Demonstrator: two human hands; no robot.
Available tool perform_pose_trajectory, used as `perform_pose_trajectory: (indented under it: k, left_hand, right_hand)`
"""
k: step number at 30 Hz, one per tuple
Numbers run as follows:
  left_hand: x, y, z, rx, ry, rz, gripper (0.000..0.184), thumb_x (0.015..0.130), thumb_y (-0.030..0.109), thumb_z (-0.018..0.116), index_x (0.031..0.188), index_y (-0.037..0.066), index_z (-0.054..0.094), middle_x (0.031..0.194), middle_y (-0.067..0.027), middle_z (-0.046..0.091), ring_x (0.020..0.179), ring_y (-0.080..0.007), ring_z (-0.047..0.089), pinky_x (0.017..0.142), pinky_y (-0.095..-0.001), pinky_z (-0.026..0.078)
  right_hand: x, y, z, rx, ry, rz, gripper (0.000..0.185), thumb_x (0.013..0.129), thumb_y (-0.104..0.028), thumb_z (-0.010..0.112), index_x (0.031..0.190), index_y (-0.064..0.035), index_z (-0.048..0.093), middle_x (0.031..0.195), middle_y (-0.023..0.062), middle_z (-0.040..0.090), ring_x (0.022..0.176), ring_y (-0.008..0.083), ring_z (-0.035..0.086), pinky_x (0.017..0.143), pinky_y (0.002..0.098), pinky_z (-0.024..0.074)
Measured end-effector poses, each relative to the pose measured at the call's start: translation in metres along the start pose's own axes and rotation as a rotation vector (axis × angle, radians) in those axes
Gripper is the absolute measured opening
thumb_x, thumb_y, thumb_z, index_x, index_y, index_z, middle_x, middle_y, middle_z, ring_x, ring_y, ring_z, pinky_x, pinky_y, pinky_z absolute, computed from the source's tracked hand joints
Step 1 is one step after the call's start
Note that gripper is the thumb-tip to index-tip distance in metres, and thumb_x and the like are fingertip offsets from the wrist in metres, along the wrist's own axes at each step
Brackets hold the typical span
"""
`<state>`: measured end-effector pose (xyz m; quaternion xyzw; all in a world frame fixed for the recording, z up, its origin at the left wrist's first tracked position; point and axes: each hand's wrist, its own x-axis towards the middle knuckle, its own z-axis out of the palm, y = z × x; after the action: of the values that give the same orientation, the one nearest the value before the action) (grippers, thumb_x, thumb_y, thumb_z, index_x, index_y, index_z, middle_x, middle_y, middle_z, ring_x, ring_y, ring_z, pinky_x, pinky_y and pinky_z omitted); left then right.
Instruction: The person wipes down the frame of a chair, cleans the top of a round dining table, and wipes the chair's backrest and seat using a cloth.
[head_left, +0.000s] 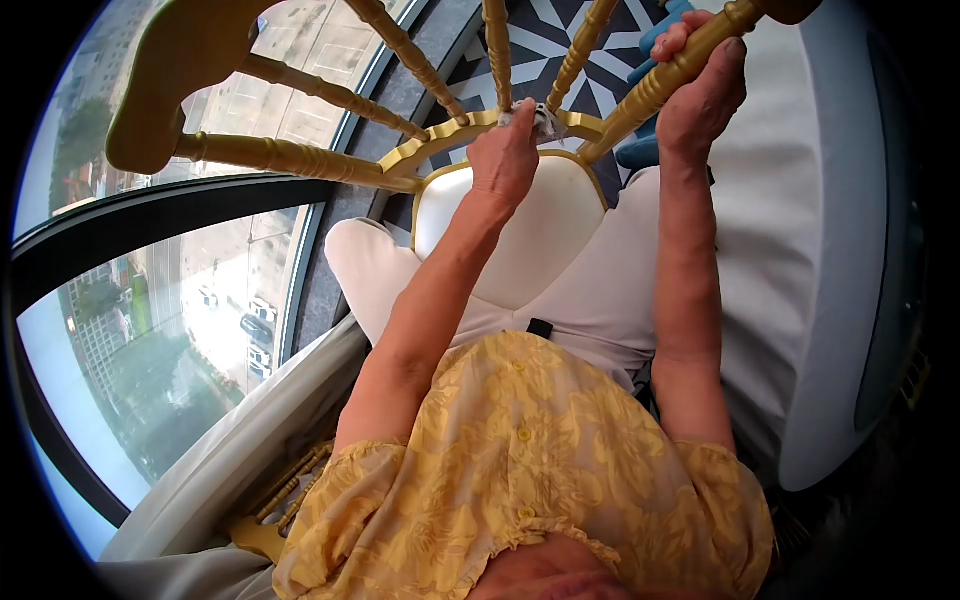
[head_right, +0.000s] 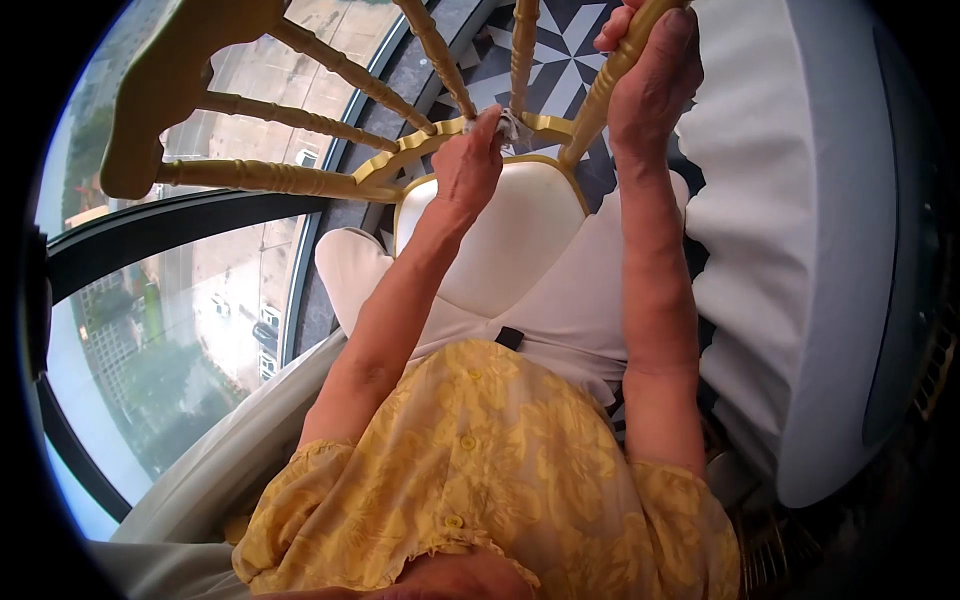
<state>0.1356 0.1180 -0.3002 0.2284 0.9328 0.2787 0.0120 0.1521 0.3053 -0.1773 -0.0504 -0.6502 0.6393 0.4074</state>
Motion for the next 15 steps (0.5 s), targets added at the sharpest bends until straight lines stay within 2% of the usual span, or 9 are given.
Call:
perform_pose_trajectory:
  k: [1, 3, 4, 7, 8, 9, 12, 13, 15]
  left_hand:
    - [-0.002, 0.002, 0.002, -0.007, -0.001, 0.001, 0.040, 0.090, 0.015, 0.062, 0.128, 0.024, 0.057, 0.076, -0.0146, 0.068, 0.068, -0.0372, 0.066, 0.059, -0.0484, 0.048]
    - [-0.006, 0.013, -0.007, 0.044, -0.076, -0.077, 0.038, 0.090, 0.016, 0.062, 0.127, 0.023, 0.057, 0.076, -0.0151, 0.068, 0.068, -0.0378, 0.065, 0.059, -0.0497, 0.048]
    - [-0.014, 0.015, -0.017, 0.033, -0.127, -0.083, 0.040, 0.089, 0.014, 0.062, 0.127, 0.022, 0.057, 0.077, -0.0143, 0.069, 0.069, -0.0377, 0.066, 0.061, -0.0489, 0.049]
    - [-0.047, 0.003, -0.015, -0.073, -0.213, 0.011, 0.041, 0.087, 0.011, 0.063, 0.126, 0.022, 0.058, 0.081, -0.0123, 0.070, 0.070, -0.0366, 0.067, 0.062, -0.0465, 0.051]
    - [-0.051, 0.011, -0.018, -0.026, -0.254, 0.042, 0.043, 0.085, 0.010, 0.063, 0.126, 0.024, 0.059, 0.085, -0.0100, 0.071, 0.071, -0.0342, 0.067, 0.064, -0.0431, 0.052]
    - [-0.048, 0.018, -0.018, -0.029, -0.257, 0.042, 0.043, 0.085, 0.010, 0.063, 0.126, 0.024, 0.059, 0.085, -0.0100, 0.071, 0.071, -0.0342, 0.067, 0.064, -0.0431, 0.052]
    - [-0.024, 0.037, -0.010, -0.207, 0.039, 0.275, 0.048, 0.088, 0.013, 0.063, 0.133, 0.027, 0.055, 0.086, -0.0083, 0.071, 0.070, -0.0317, 0.067, 0.060, -0.0429, 0.051]
    - [-0.015, 0.039, -0.003, -0.214, 0.043, 0.276, 0.048, 0.088, 0.013, 0.063, 0.133, 0.027, 0.055, 0.086, -0.0083, 0.071, 0.070, -0.0317, 0.067, 0.060, -0.0429, 0.051]
    - [0.001, 0.041, 0.016, -0.029, -0.048, 0.178, 0.049, 0.093, 0.019, 0.058, 0.139, 0.028, 0.045, 0.071, -0.0093, 0.067, 0.064, -0.0334, 0.067, 0.053, -0.0472, 0.045]
  right_hand:
    - [-0.001, 0.002, 0.000, -0.007, -0.001, -0.001, 0.055, 0.104, -0.050, 0.029, 0.109, -0.0004, 0.051, 0.084, 0.0060, 0.054, 0.076, 0.0156, 0.053, 0.075, 0.0284, 0.0478]
    - [0.000, 0.002, 0.004, 0.207, 0.098, 0.082, 0.042, 0.104, -0.045, 0.038, 0.105, -0.0056, 0.053, 0.077, 0.0054, 0.056, 0.069, 0.0159, 0.055, 0.064, 0.0257, 0.0456]
    - [-0.002, -0.004, 0.007, 0.119, 0.108, 0.084, 0.049, 0.104, -0.050, 0.032, 0.103, -0.0055, 0.052, 0.076, 0.0001, 0.050, 0.068, 0.0092, 0.049, 0.064, 0.0214, 0.0425]
    - [-0.001, -0.016, 0.013, 0.053, 0.119, 0.097, 0.049, 0.104, -0.050, 0.033, 0.103, -0.0049, 0.053, 0.076, 0.0013, 0.052, 0.067, 0.0104, 0.050, 0.063, 0.0221, 0.0428]
    - [-0.002, -0.014, 0.012, 0.026, 0.132, 0.094, 0.050, 0.104, -0.050, 0.033, 0.103, -0.0042, 0.053, 0.076, 0.0013, 0.052, 0.066, 0.0104, 0.050, 0.062, 0.0219, 0.0424]
    - [-0.002, -0.013, 0.013, 0.022, 0.132, 0.096, 0.050, 0.104, -0.050, 0.033, 0.103, -0.0042, 0.053, 0.076, 0.0013, 0.052, 0.066, 0.0104, 0.050, 0.062, 0.0219, 0.0424]
    - [-0.002, -0.014, 0.013, 0.052, 0.151, 0.109, 0.049, 0.105, -0.048, 0.033, 0.104, -0.0038, 0.053, 0.076, 0.0014, 0.052, 0.066, 0.0104, 0.050, 0.062, 0.0221, 0.0422]
    - [-0.002, -0.015, 0.012, 0.047, 0.146, 0.104, 0.049, 0.105, -0.048, 0.033, 0.104, -0.0038, 0.053, 0.076, 0.0014, 0.052, 0.066, 0.0104, 0.050, 0.062, 0.0221, 0.0422]
    - [-0.002, -0.016, 0.011, 0.068, 0.116, 0.107, 0.048, 0.105, -0.048, 0.033, 0.104, -0.0041, 0.052, 0.076, 0.0015, 0.051, 0.067, 0.0104, 0.050, 0.062, 0.0219, 0.0421]
